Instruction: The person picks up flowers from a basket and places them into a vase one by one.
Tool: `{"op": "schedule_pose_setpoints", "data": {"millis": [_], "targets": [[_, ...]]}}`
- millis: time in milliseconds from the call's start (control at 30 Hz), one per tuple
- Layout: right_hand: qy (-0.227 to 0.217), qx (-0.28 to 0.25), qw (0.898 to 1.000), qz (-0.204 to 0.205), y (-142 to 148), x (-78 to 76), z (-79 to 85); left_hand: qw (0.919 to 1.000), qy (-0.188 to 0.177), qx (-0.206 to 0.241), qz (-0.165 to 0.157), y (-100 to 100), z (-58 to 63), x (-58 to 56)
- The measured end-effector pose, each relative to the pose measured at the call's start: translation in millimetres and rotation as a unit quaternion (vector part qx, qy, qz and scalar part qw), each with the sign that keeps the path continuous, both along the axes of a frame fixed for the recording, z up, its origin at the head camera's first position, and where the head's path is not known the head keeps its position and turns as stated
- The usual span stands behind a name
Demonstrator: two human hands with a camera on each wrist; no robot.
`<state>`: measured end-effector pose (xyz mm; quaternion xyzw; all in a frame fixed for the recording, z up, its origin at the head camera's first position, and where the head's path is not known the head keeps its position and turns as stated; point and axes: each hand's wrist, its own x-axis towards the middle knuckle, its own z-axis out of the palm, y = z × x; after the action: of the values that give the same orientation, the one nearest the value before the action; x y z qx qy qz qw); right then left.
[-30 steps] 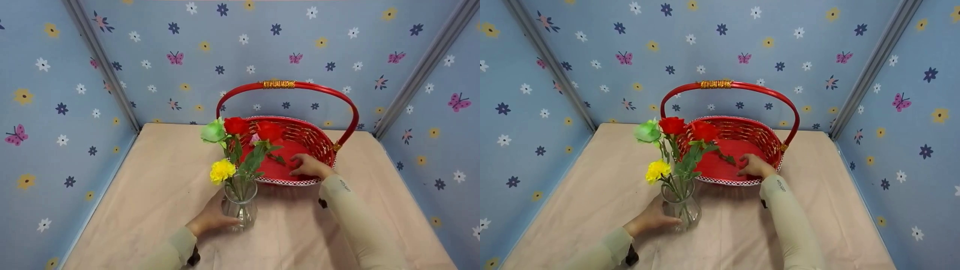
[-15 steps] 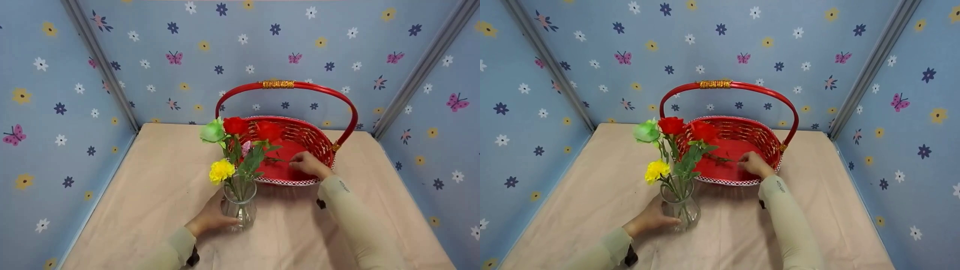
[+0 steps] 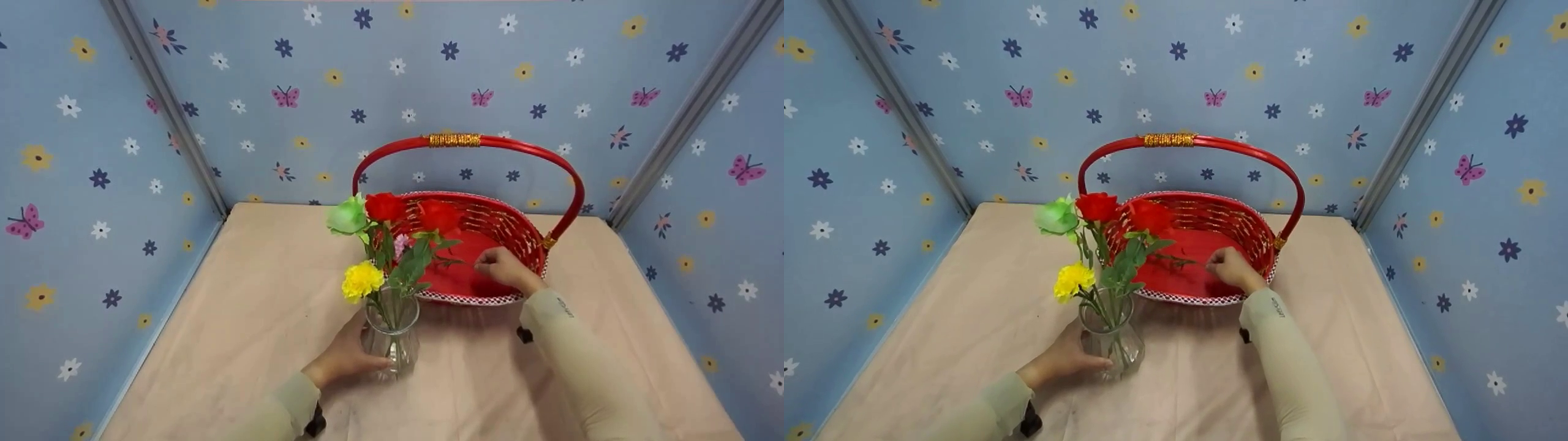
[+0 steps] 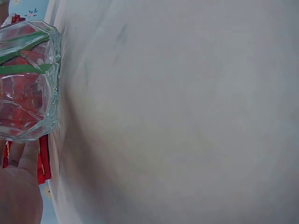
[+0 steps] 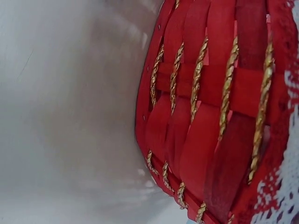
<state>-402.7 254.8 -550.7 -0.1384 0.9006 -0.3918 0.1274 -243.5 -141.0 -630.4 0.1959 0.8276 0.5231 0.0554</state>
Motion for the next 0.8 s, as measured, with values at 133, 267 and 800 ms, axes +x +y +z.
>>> {"op": "schedule_pose_setpoints", "data": {"millis": [133, 267, 800], "targets": [[-0.001, -0.014, 1.000, -0.001, 1.5, 3.4, 2.9, 1.0000, 0.002, -0.008, 0.000, 0.5, 0.2, -0.7], [0.011, -0.026, 1.000, 0.002, 0.7, 6.9, 6.7, 0.9999, 0.003, -0.013, 0.002, -0.2, 0.1, -0.5], [0.032, -0.078, 0.996, -0.018, -1.3, 23.2, 23.5, 0.9999, -0.008, -0.011, 0.000, 1.4, 1.7, -1.3]]}}
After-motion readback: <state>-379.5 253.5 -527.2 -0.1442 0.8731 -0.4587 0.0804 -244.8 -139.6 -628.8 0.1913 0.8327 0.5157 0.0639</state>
